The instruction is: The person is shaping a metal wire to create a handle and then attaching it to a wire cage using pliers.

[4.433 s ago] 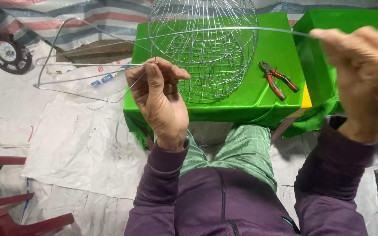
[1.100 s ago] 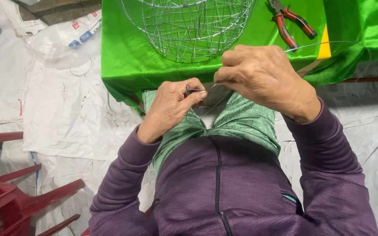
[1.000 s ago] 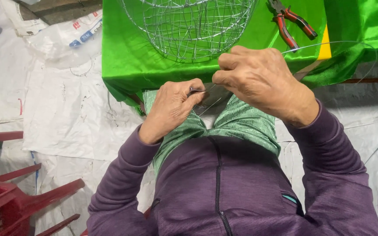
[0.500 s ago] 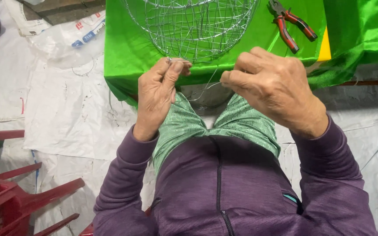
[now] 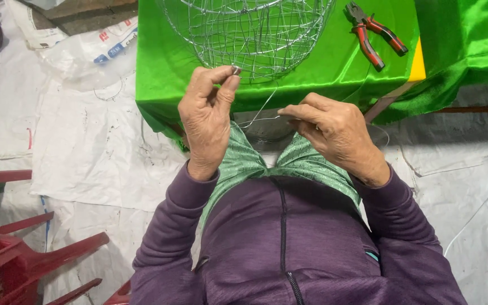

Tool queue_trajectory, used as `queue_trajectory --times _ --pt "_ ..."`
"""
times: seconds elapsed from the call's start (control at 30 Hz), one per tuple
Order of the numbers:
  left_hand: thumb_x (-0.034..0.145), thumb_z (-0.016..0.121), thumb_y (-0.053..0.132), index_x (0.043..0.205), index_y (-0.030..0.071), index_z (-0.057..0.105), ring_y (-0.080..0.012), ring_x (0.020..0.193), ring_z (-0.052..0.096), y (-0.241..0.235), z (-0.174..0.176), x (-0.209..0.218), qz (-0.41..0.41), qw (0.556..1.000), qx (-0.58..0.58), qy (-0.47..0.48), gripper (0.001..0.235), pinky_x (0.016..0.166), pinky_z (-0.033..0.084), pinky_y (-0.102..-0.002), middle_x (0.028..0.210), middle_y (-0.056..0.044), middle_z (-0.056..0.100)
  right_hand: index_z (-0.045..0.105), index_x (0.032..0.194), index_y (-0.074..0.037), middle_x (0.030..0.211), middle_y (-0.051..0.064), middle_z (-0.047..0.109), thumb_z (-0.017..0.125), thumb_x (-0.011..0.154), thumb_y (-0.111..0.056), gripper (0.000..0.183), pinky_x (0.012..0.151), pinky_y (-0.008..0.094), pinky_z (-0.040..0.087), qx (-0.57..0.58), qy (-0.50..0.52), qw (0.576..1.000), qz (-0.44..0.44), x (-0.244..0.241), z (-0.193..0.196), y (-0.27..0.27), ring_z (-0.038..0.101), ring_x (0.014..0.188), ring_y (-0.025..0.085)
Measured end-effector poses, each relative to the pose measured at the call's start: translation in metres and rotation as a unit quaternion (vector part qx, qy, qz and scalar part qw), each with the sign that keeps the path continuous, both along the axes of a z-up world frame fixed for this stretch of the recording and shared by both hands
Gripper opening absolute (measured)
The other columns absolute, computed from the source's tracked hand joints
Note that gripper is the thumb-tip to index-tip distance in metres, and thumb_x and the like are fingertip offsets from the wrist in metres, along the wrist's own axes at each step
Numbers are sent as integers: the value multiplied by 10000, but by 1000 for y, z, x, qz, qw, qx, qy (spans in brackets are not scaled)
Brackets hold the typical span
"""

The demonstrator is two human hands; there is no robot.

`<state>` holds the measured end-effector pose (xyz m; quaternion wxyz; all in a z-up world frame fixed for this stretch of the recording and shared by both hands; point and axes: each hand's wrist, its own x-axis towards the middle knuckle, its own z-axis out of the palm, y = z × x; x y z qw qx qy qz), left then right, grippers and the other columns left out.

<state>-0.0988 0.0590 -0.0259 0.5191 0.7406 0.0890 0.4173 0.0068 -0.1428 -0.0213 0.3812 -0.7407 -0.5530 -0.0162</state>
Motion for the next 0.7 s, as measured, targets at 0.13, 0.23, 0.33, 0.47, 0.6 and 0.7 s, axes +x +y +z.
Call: queue_trajectory --times 0.13,0.23,0.33,0.47,0.6,0.7 --pt "1004 714 118 1120 79 742 -89 875 599 -10 1 3 -63 996 -43 35 126 732 504 -236 926 -53 659 749 1092 -97 825 74 623 729 964 -78 131 627 374 539 7 -55 998 -5 -7 -9 12 638 730 264" --pt "968 752 111 1117 68 753 -103 882 629 -2 1 2 -97 992 -41 66 155 732 528 -247 922 -88 703 764 1080 -178 808 26 589 704 981 -119 130 640 341 544 7 -56 998 -17 -3 -19 12 642 760 230" --pt "1006 720 158 1142 96 751 -132 959 641 13 0 -5 -99 991 -22 87 152 813 525 -276 1052 -106 737 802 1030 -97 746 73 600 726 966 -37 116 643 321 512 15 71 997 -22 5 -19 6 602 686 211" --pt "1107 490 294 1269 40 670 -201 1073 626 18 -2 -18 -124 980 -96 119 351 940 546 -351 1134 -168 706 785 1039 -117 764 57 597 744 982 -95 73 616 307 481 50 130 990 -33 14 -22 1 590 673 183" --pt "1035 613 331 1388 23 577 -189 1085 661 1 -23 -27 -202 946 -230 104 469 969 555 -345 1171 -181 710 790 1017 -127 760 16 604 765 986 -117 42 645 287 491 68 157 984 -54 18 -25 4 587 706 150" --pt "917 762 39 1351 12 609 -172 969 715 -5 -36 -27 -170 949 -244 100 460 865 631 -319 1051 -203 741 780 1014 -72 731 73 597 758 993 -78 32 597 293 444 93 167 980 -48 15 -24 5 538 656 142"
